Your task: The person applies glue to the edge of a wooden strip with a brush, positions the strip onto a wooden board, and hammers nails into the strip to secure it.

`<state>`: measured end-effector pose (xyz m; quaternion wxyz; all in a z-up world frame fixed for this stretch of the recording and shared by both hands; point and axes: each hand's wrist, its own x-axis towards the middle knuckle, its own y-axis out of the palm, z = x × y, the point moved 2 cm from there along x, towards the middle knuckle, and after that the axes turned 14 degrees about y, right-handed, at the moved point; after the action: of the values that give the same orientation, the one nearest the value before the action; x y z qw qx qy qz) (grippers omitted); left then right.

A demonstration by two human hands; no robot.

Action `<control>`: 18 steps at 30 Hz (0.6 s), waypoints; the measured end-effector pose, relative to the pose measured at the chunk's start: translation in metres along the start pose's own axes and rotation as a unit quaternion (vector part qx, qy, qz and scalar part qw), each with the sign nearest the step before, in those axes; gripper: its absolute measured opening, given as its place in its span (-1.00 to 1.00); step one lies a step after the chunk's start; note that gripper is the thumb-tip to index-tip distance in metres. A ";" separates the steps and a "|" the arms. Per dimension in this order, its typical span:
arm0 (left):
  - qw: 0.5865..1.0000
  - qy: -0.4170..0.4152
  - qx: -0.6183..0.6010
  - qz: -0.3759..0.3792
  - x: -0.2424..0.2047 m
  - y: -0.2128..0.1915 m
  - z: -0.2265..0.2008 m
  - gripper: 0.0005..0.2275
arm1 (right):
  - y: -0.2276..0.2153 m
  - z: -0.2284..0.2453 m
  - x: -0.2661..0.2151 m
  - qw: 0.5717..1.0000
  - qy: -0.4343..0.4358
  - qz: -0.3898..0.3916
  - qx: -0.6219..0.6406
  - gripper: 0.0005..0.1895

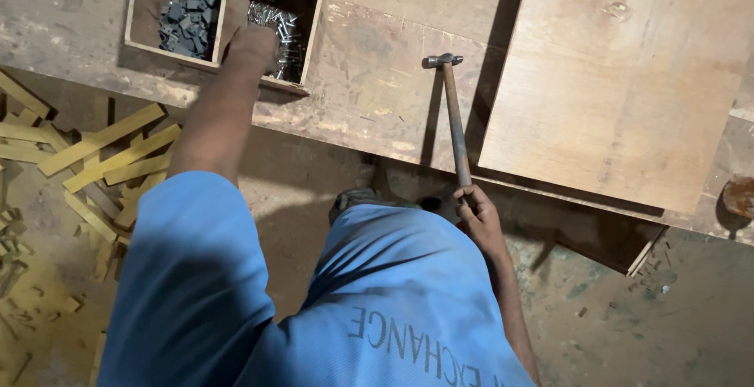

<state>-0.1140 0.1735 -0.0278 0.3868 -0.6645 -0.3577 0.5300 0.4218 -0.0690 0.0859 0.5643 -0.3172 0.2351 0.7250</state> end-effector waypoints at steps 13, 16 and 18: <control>0.968 -0.018 -0.197 -0.151 -0.023 -0.011 0.018 -0.87 | 0.004 0.003 -0.001 0.997 -0.069 -0.002 -0.034 -0.76; 0.929 -0.055 -0.308 -0.197 -0.039 -0.029 0.015 -0.90 | 0.006 0.009 -0.004 0.995 -0.016 -0.088 -0.044 -0.51; 0.883 -0.076 -0.405 -0.223 -0.044 -0.038 0.012 -0.89 | 0.009 0.018 -0.001 0.993 -0.040 -0.099 -0.052 -0.49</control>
<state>-0.1361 0.1532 0.0238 0.1632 -0.6235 -0.7084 0.2877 0.4100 -0.0589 0.0991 0.6249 -0.3382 0.1420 0.6892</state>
